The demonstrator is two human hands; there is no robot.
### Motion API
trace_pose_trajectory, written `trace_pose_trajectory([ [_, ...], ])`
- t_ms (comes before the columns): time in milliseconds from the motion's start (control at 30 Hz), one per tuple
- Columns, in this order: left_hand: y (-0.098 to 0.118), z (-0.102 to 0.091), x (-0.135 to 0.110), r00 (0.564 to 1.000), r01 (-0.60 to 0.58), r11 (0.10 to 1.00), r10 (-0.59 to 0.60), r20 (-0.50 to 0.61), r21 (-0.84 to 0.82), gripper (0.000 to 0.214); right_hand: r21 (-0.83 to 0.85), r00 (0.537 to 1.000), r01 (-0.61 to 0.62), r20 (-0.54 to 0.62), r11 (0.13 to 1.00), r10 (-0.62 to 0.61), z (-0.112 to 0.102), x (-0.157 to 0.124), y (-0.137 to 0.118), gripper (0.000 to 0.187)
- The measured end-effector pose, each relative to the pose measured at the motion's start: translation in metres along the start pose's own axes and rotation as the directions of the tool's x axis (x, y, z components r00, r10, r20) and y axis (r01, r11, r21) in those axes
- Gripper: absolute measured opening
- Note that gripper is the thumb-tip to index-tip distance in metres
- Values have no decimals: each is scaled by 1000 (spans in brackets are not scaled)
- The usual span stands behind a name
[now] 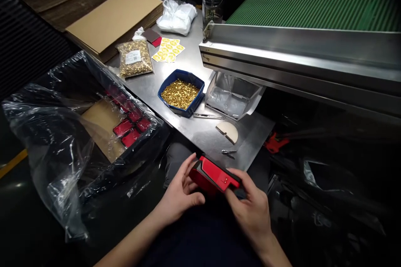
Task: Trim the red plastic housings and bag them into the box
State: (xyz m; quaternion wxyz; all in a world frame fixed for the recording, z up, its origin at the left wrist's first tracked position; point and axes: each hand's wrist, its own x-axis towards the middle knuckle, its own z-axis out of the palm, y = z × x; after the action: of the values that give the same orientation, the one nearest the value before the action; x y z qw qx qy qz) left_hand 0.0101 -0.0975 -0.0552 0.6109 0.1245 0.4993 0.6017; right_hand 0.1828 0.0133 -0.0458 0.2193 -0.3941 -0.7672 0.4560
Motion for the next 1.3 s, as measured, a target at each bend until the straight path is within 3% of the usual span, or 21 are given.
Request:
trace_pose_trajectory([
  [67,-1,8,1,999,42,988,-41,12,-150,96,-110,991,128,-26,986,-131,4,-1,-1,34],
  [167,3,18,0,998,46,969,-53,-21,-241,72,-181,965,254,-24,950,-263,8,-1,-2,38],
  [500,14,29,1,998,24,933,-44,-48,-358,54,-300,906,395,-29,868,-422,9,-5,-3,46],
  [633,13,29,3,988,89,857,-142,-66,-508,36,-386,864,464,1,797,-503,9,-5,-11,46],
  [733,8,22,9,970,200,724,-242,28,-661,52,-298,792,606,148,737,-592,7,-9,-19,39],
  [800,5,15,13,968,225,670,-234,86,-707,62,-207,740,672,225,711,-634,5,-10,-18,38],
  [833,4,11,14,970,225,657,-220,103,-719,65,-182,746,665,217,724,-630,4,-9,-15,36],
  [867,3,8,15,972,223,649,-204,116,-727,67,-179,785,619,169,765,-596,4,-5,-11,31],
  [933,2,3,16,968,246,637,-195,155,-730,72,-255,918,391,34,884,-396,3,12,2,23],
  [1000,2,1,16,966,256,634,-192,172,-730,74,-371,987,105,-75,923,-143,3,40,17,21],
  [1100,2,1,15,967,254,623,-191,171,-740,80,-516,995,-77,-100,853,29,7,88,35,33],
  [1200,0,-1,15,967,253,630,-193,168,-734,87,-585,992,-123,-81,802,94,13,123,47,44],
  [1300,-1,-4,15,967,255,668,-195,167,-699,77,-599,989,-141,-49,788,140,16,142,55,39],
])
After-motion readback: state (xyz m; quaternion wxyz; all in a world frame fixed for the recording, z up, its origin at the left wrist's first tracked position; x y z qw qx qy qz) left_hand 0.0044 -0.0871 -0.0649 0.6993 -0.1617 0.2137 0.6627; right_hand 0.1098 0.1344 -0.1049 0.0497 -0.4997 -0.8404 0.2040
